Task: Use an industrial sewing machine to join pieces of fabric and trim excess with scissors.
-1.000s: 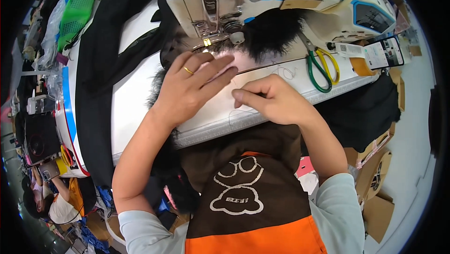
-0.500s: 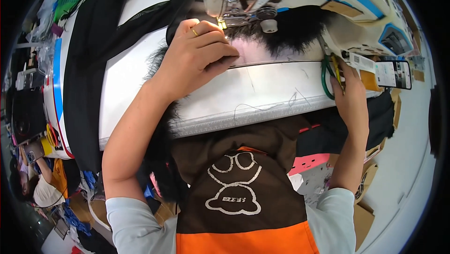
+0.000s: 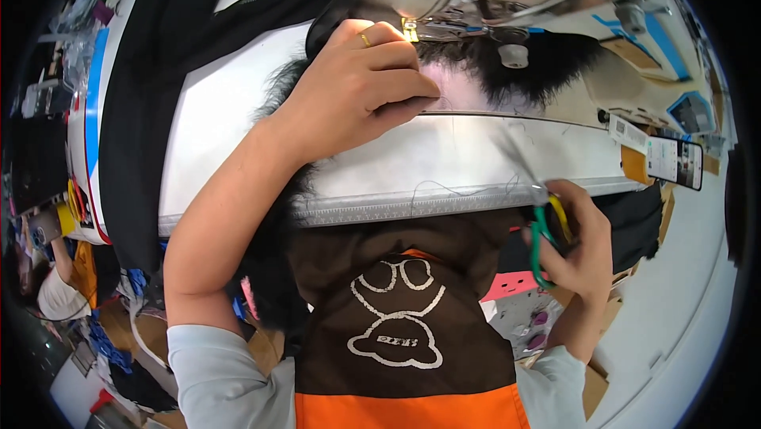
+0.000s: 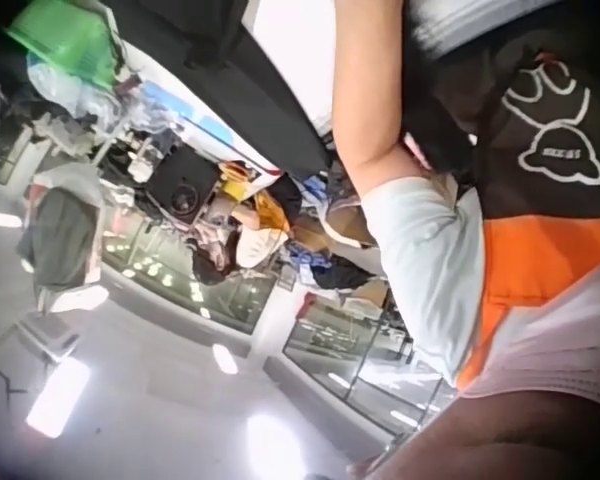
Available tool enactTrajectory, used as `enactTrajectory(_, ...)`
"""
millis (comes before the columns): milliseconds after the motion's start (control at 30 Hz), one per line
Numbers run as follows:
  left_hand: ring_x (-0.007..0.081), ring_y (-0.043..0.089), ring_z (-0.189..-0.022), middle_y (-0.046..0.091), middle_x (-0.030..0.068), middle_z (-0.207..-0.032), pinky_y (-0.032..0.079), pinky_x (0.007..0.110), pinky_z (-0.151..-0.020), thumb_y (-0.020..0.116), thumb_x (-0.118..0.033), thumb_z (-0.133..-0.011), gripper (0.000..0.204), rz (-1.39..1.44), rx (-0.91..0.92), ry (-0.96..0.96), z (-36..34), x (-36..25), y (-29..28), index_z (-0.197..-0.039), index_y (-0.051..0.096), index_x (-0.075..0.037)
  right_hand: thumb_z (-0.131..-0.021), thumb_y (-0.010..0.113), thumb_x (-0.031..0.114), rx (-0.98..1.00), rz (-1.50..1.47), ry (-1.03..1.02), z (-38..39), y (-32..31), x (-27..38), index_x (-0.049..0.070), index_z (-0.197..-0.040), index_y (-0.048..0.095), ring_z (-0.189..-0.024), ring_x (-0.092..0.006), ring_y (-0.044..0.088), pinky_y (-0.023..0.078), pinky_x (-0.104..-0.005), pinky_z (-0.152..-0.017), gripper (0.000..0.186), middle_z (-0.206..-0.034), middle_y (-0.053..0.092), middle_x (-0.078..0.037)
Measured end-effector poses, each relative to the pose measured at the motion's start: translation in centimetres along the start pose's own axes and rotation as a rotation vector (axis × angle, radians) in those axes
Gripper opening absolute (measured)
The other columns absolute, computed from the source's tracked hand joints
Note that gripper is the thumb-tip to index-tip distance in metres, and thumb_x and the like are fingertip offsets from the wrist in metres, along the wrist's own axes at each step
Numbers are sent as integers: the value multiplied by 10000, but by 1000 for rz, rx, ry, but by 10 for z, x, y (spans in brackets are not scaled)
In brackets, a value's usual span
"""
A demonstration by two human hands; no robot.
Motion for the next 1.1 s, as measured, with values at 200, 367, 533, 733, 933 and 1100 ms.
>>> enactTrajectory(200,210,642,-982,651,-21,-949,446,381,-930,884,-119,-840,231,-20,-38,-12,-6,-1,-2,-1058,813,-151,-806,824,57,14,187,-182,-38,18,14,49,-1357,687,-915,-223,705,549,-295,-849,567,-1076,718,-157)
enactTrajectory(367,188,652,-922,659,-31,-935,445,355,-852,868,-107,-849,230,-93,-88,-75,-2,6,-9,-1065,804,-152,-858,817,20,106,53,-12,-17,2,-11,32,-1393,670,-909,-116,671,537,-264,-832,555,-1059,718,-116)
enactTrajectory(533,161,661,-865,683,-33,-949,441,340,-807,837,-104,-895,199,-148,-184,-160,-3,16,-18,-1086,803,-146,-956,793,68,-194,221,305,-4,-35,-45,20,-1388,689,-805,-82,588,502,-242,-765,447,-919,626,-53)
enactTrajectory(733,166,638,-839,672,-32,-947,422,331,-792,823,-110,-927,116,-188,-161,-207,1,25,-19,-1036,792,-137,-1020,802,167,-449,530,97,-45,-34,-37,29,-1392,723,-936,-197,703,569,-315,-808,405,-1154,786,-148)
enactTrajectory(933,187,614,-800,622,-21,-862,420,356,-788,806,-170,-944,48,-205,-144,-264,-2,29,-9,-954,777,-132,-1035,756,77,-323,242,-208,-82,3,43,-11,-1298,772,-1146,-210,747,572,-323,-980,278,-1291,794,-129)
enactTrajectory(1100,208,622,-802,621,-4,-841,432,371,-808,794,-168,-942,76,-146,-134,-305,-4,34,-8,-904,754,-116,-1033,744,43,-295,169,-391,-146,45,69,-19,-1268,791,-1181,-218,753,531,-324,-1085,247,-1288,807,-110)
Point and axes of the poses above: each hand's wrist, its own z-axis away from the middle knuckle, its own y-axis out of the palm, x = y × z, the point moved 5 cm from there along -z, towards the middle knuckle
